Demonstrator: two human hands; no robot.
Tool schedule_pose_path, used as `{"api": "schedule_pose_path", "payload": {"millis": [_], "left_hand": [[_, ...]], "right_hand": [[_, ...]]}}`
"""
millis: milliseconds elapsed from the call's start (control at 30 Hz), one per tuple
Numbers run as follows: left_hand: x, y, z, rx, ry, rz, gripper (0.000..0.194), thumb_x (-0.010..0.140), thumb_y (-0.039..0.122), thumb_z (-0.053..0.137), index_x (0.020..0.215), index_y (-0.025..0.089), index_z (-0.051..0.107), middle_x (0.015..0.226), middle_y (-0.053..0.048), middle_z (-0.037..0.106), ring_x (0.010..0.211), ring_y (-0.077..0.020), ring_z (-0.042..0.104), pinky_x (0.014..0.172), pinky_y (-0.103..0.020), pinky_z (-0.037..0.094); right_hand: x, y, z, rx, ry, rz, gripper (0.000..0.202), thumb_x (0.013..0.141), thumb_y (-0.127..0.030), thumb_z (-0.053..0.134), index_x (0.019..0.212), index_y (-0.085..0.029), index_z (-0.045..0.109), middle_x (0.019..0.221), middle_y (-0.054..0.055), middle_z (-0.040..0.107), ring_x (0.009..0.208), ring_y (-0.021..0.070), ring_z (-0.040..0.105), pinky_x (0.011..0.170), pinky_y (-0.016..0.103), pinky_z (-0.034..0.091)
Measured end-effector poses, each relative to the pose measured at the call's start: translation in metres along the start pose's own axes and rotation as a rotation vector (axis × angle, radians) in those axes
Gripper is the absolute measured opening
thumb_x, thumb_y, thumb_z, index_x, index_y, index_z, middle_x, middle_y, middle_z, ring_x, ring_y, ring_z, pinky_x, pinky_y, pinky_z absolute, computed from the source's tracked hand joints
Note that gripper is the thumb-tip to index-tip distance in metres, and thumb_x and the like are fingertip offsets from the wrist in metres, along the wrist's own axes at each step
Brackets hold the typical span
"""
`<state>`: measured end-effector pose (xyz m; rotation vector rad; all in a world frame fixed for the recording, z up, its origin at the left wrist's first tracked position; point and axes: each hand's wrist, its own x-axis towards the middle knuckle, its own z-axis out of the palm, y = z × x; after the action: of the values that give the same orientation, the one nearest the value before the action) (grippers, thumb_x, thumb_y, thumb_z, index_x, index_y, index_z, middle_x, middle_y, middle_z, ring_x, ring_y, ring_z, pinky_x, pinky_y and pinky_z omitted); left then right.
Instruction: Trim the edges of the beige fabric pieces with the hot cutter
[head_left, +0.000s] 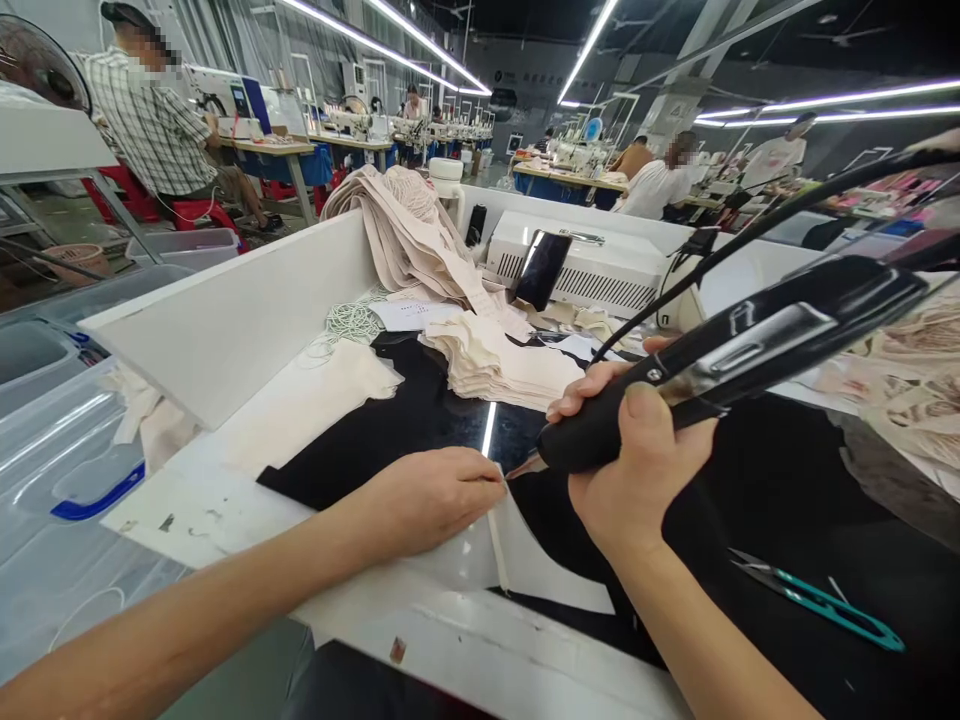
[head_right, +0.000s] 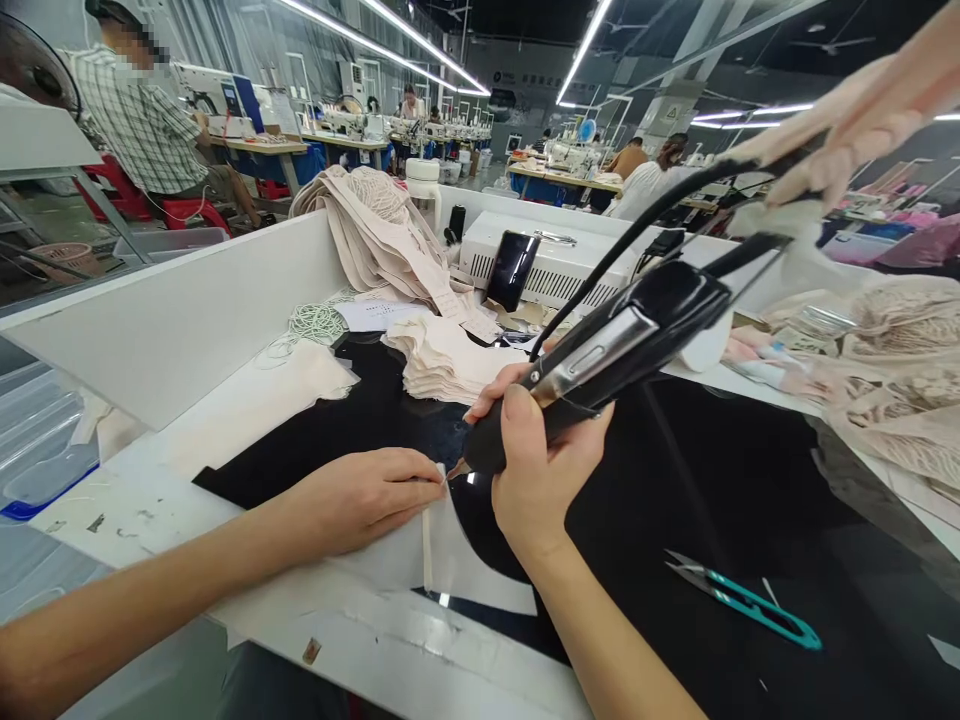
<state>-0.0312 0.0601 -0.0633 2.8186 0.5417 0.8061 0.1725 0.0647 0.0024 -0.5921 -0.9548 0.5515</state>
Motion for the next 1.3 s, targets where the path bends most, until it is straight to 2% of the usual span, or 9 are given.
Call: {"api": "schedule_pose_path", "payload": {"millis": [167, 333, 467, 700, 833, 967, 1100, 1300], "left_hand": [[-0.001, 0.0, -0.003, 0.002, -0.001, -0.011, 0.026, 0.129, 0.02, 0.062, 0.139, 0.017, 0.086, 0.138, -0.014, 0.089, 0.126, -0.0242, 0.089, 0.115, -0.035, 0.074], [-0.003, -0.001, -0.005, 0.006, 0.018, 0.006, 0.032, 0.133, 0.025, 0.055, 0.137, 0.016, 0.086, 0.139, -0.015, 0.089, 0.123, -0.0236, 0.089, 0.11, -0.033, 0.074], [-0.003, -0.002, -0.007, -0.002, 0.015, 0.008, 0.03, 0.132, 0.025, 0.058, 0.136, 0.017, 0.086, 0.14, -0.014, 0.089, 0.122, -0.0234, 0.089, 0.108, -0.032, 0.074], [-0.003, -0.003, -0.011, 0.013, 0.022, 0.03, 0.034, 0.134, 0.028, 0.055, 0.134, 0.017, 0.087, 0.138, -0.013, 0.09, 0.12, -0.024, 0.09, 0.106, -0.033, 0.075], [-0.003, -0.006, -0.014, 0.023, 0.011, 0.047, 0.036, 0.134, 0.029, 0.054, 0.135, 0.017, 0.088, 0.138, -0.015, 0.09, 0.122, -0.0247, 0.09, 0.107, -0.036, 0.076], [0.002, -0.006, -0.023, 0.049, 0.021, 0.109, 0.038, 0.134, 0.03, 0.054, 0.133, 0.013, 0.088, 0.136, -0.018, 0.089, 0.124, -0.027, 0.088, 0.112, -0.04, 0.075], [0.009, 0.002, -0.029, 0.041, -0.046, 0.086, 0.037, 0.134, 0.031, 0.055, 0.132, 0.014, 0.087, 0.129, -0.015, 0.089, 0.118, -0.0257, 0.087, 0.108, -0.038, 0.074], [0.006, 0.011, -0.023, -0.016, -0.146, 0.034, 0.032, 0.133, 0.032, 0.06, 0.127, 0.017, 0.088, 0.125, -0.012, 0.087, 0.111, -0.0242, 0.084, 0.099, -0.035, 0.07]], "right_hand": [[-0.002, -0.002, -0.002, 0.0, -0.011, -0.001, 0.043, 0.096, -0.048, 0.102, 0.11, -0.03, 0.065, 0.084, -0.008, 0.077, 0.061, 0.0149, 0.072, 0.057, 0.029, 0.066], [-0.006, -0.01, -0.007, -0.007, 0.005, -0.02, 0.048, 0.095, -0.054, 0.102, 0.122, -0.03, 0.07, 0.083, -0.008, 0.075, 0.058, 0.0157, 0.071, 0.054, 0.03, 0.066], [-0.011, -0.01, -0.007, 0.001, -0.008, -0.029, 0.045, 0.096, -0.054, 0.102, 0.112, -0.031, 0.067, 0.083, -0.008, 0.076, 0.057, 0.0153, 0.071, 0.053, 0.03, 0.065], [-0.013, -0.009, -0.008, -0.046, -0.042, -0.007, 0.05, 0.097, -0.06, 0.102, 0.121, -0.032, 0.068, 0.084, -0.009, 0.078, 0.059, 0.0152, 0.072, 0.058, 0.032, 0.067], [-0.011, -0.015, -0.009, -0.037, -0.037, 0.018, 0.051, 0.095, -0.062, 0.103, 0.116, -0.031, 0.068, 0.083, -0.008, 0.077, 0.059, 0.0156, 0.071, 0.058, 0.032, 0.067], [-0.01, -0.023, -0.012, -0.031, 0.003, -0.02, 0.046, 0.094, -0.059, 0.104, 0.115, -0.032, 0.073, 0.082, -0.007, 0.077, 0.058, 0.0173, 0.071, 0.055, 0.034, 0.065], [-0.013, -0.028, -0.016, -0.042, 0.007, -0.024, 0.043, 0.094, -0.06, 0.103, 0.111, -0.032, 0.074, 0.082, -0.006, 0.077, 0.057, 0.0173, 0.071, 0.054, 0.034, 0.066], [-0.017, -0.028, -0.015, 0.012, -0.01, 0.009, 0.051, 0.093, -0.058, 0.107, 0.115, -0.031, 0.07, 0.082, -0.009, 0.078, 0.06, 0.0147, 0.072, 0.058, 0.03, 0.067]]}}
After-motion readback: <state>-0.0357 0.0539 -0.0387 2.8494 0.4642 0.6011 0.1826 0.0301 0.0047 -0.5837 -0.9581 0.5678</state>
